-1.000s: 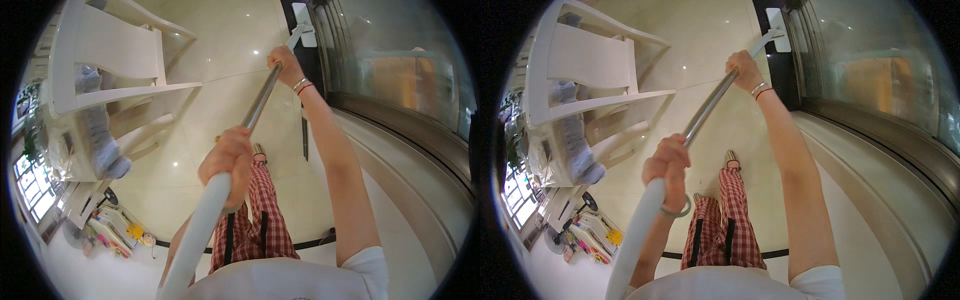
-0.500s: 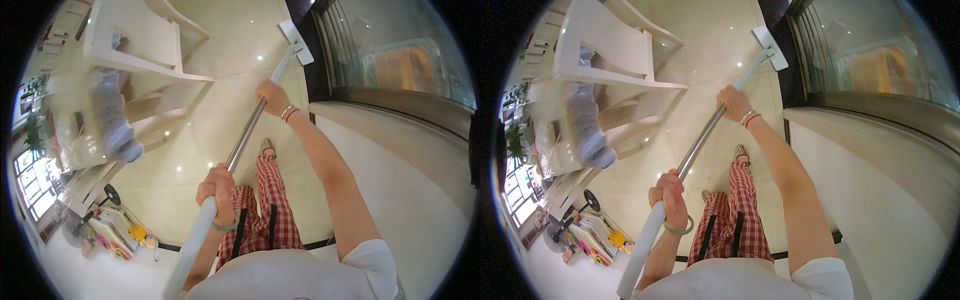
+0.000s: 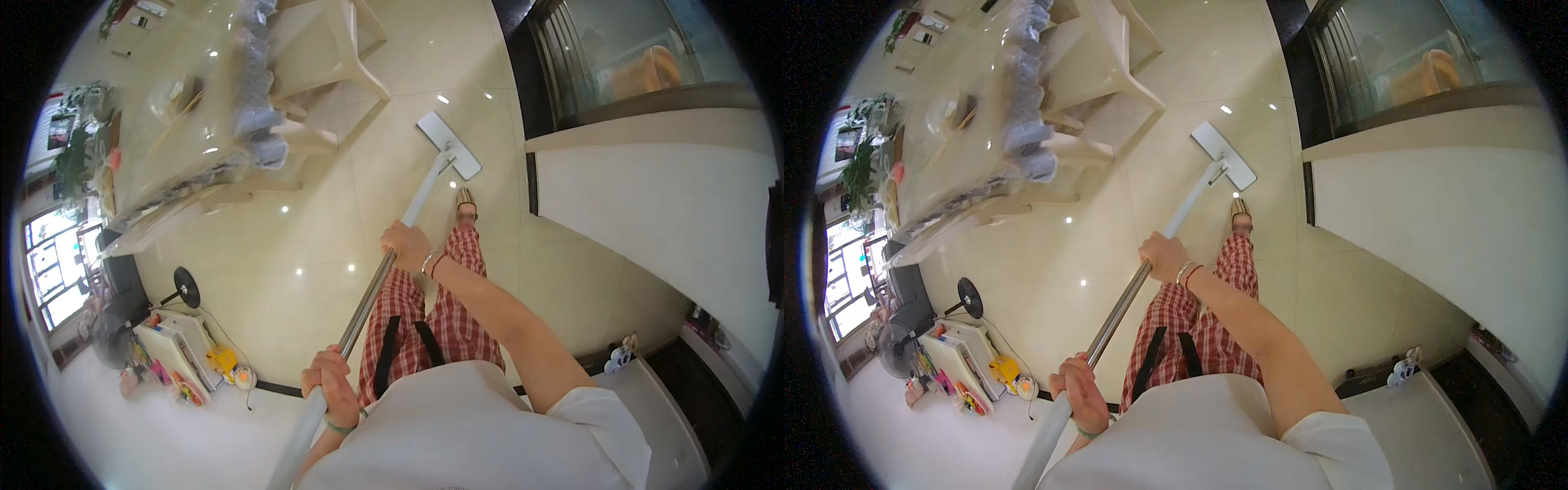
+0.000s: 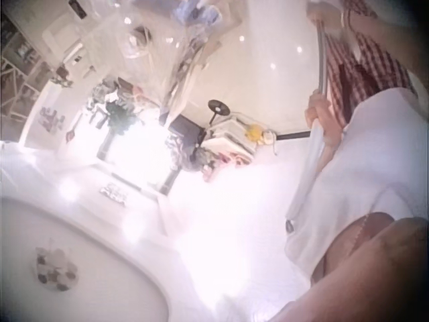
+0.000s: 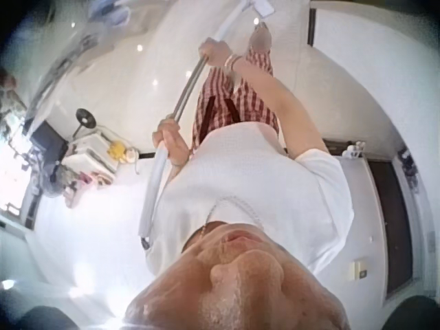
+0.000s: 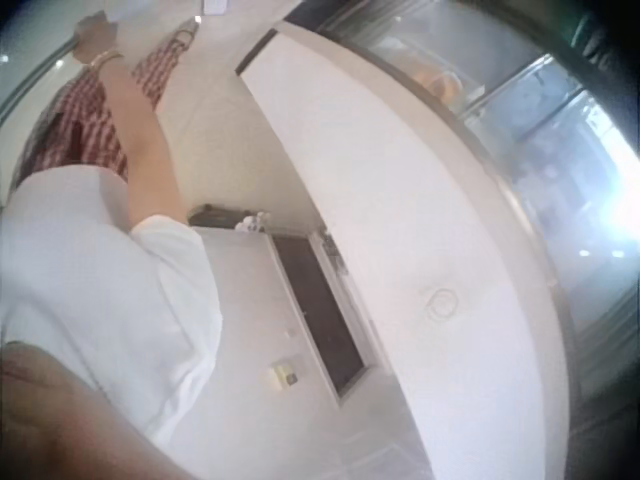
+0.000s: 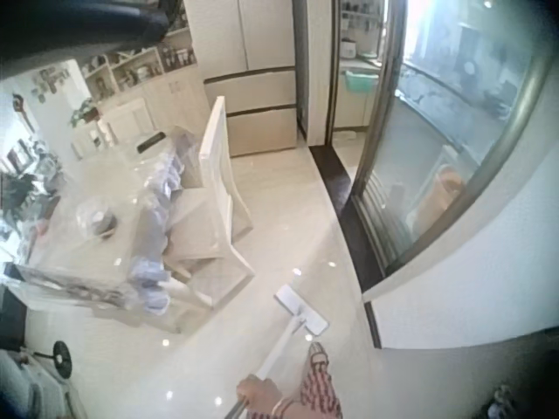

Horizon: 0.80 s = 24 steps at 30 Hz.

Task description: The person mops a tiled floor in a home entryway using a flat mop. They move the mop back and forth across the surface, navigating around a shoe rack and a skateboard. The person briefly pauses to press a wall switch before resuming the mopping task.

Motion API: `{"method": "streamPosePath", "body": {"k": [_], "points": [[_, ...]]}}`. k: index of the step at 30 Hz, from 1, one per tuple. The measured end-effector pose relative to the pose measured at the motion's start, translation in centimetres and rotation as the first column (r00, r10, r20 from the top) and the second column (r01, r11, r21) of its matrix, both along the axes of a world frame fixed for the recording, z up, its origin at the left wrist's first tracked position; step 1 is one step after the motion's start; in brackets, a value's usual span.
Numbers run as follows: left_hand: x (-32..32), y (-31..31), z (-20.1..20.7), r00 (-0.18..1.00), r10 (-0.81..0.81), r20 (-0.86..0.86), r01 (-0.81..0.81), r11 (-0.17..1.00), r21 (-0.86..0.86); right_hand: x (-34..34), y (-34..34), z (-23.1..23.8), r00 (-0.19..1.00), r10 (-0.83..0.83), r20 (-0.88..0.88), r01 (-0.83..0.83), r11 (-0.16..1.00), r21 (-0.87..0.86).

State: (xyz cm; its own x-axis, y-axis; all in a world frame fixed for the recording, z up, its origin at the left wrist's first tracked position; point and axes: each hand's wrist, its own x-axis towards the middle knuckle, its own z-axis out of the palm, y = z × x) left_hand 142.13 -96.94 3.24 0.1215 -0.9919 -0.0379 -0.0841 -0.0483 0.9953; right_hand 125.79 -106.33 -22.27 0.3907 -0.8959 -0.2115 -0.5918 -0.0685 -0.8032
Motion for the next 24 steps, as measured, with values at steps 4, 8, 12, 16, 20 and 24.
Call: {"method": "streamPosePath", "body": {"k": [4, 8, 12, 16, 20, 24], "points": [[3.2, 3.8, -0.3, 1.000, 0.010, 0.010, -0.009, 0.998, -0.063, 3.1, 3.0, 0.2, 0.997, 0.082, -0.002, -0.082, 0.995, 0.059], [2.8, 4.4, -2.0, 0.996, -0.088, -0.001, 0.086, 0.983, -0.165, 1.5, 2.4, 0.6, 0.994, 0.111, -0.017, -0.110, 0.992, 0.068], [-1.8, -0.1, -2.8, 0.996, -0.076, -0.045, 0.073, 0.995, -0.065, -2.8, -2.1, -1.4, 0.997, 0.074, -0.019, -0.074, 0.997, 0.028], [-7.4, -5.9, -4.9, 0.993, -0.079, -0.085, 0.070, 0.992, -0.109, -8.3, -9.2, -3.3, 0.996, 0.082, -0.034, -0.083, 0.996, -0.027], [-12.6, -12.2, -7.0, 0.994, -0.017, -0.107, 0.002, 0.991, -0.137, -13.2, -16.1, -5.5, 1.000, 0.004, -0.021, -0.007, 0.992, -0.128], [-18.1, -19.8, -9.1, 0.980, 0.037, -0.195, -0.069, 0.984, -0.161, -17.8, -23.5, -5.6, 0.959, -0.279, -0.043, 0.261, 0.934, -0.245]]}}
